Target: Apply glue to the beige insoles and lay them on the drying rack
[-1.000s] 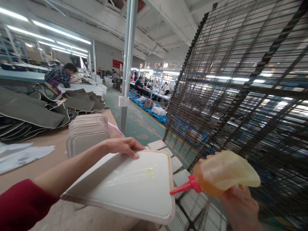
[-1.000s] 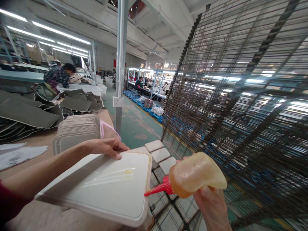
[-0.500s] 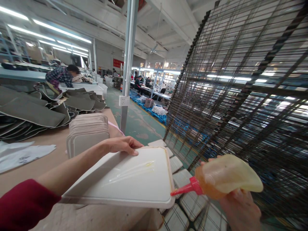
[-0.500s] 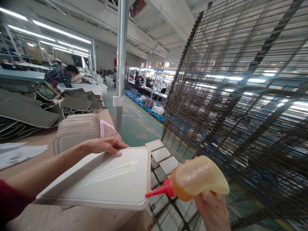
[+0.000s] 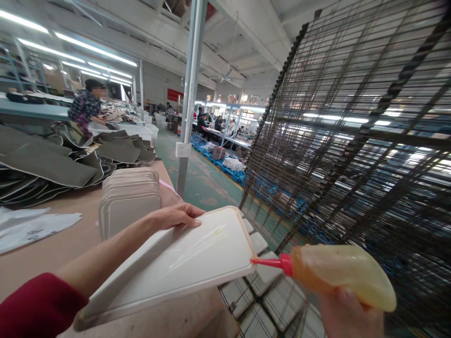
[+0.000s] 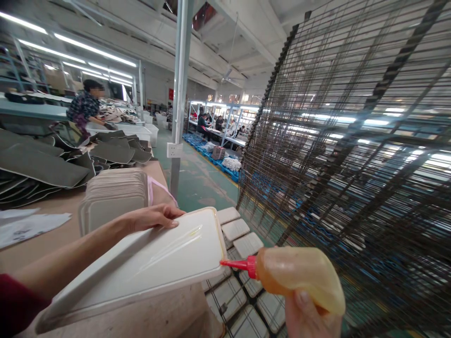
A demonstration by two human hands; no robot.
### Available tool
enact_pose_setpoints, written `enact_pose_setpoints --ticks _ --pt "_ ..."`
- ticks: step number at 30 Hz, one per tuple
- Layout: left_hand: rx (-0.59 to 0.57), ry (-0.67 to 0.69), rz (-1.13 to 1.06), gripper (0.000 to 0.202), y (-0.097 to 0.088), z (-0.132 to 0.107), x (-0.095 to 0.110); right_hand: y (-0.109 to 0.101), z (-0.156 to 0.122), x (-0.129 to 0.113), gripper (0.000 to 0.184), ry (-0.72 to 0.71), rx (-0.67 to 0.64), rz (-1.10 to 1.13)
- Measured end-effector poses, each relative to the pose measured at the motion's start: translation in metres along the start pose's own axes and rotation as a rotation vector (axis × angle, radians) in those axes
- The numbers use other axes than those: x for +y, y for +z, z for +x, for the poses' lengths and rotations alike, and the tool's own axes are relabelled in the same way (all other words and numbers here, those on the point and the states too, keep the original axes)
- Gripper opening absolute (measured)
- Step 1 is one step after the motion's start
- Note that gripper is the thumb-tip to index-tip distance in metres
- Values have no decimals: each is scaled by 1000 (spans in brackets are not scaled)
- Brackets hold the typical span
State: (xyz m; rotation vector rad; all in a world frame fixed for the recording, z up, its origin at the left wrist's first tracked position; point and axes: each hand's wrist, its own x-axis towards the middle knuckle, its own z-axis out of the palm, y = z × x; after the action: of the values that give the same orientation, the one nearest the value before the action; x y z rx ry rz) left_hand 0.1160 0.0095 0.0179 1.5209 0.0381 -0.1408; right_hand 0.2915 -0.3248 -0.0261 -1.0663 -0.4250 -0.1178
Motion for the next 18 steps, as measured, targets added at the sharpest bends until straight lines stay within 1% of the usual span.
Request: enact_pose_setpoints --ticks 2,4,6,8,10,12,15,18 --pt "24 -5 -23 45 -1 1 -6 4 -4 0 47 -9 58 36" --pt "52 -6 -55 43 -1 2 -11 7 -8 1 47 -25 100 44" --pt "80 0 -95 40 -1 3 -16 7 -13 4 40 -74 160 -3" --pt "100 5 -139 39 1 3 -20 7 -17 8 31 -155 202 -94" --pt "113 7 -181 41 3 4 -24 5 -20 13 27 -225 214 -174" --pt "123 5 -220 44 4 4 -27 5 -22 17 25 -258 220 -206" --pt "143 -2 -269 46 3 4 -32 6 -24 22 28 -255 216 -224" --pt "172 -8 -296 49 2 4 -36 9 -26 28 31 -211 200 -192"
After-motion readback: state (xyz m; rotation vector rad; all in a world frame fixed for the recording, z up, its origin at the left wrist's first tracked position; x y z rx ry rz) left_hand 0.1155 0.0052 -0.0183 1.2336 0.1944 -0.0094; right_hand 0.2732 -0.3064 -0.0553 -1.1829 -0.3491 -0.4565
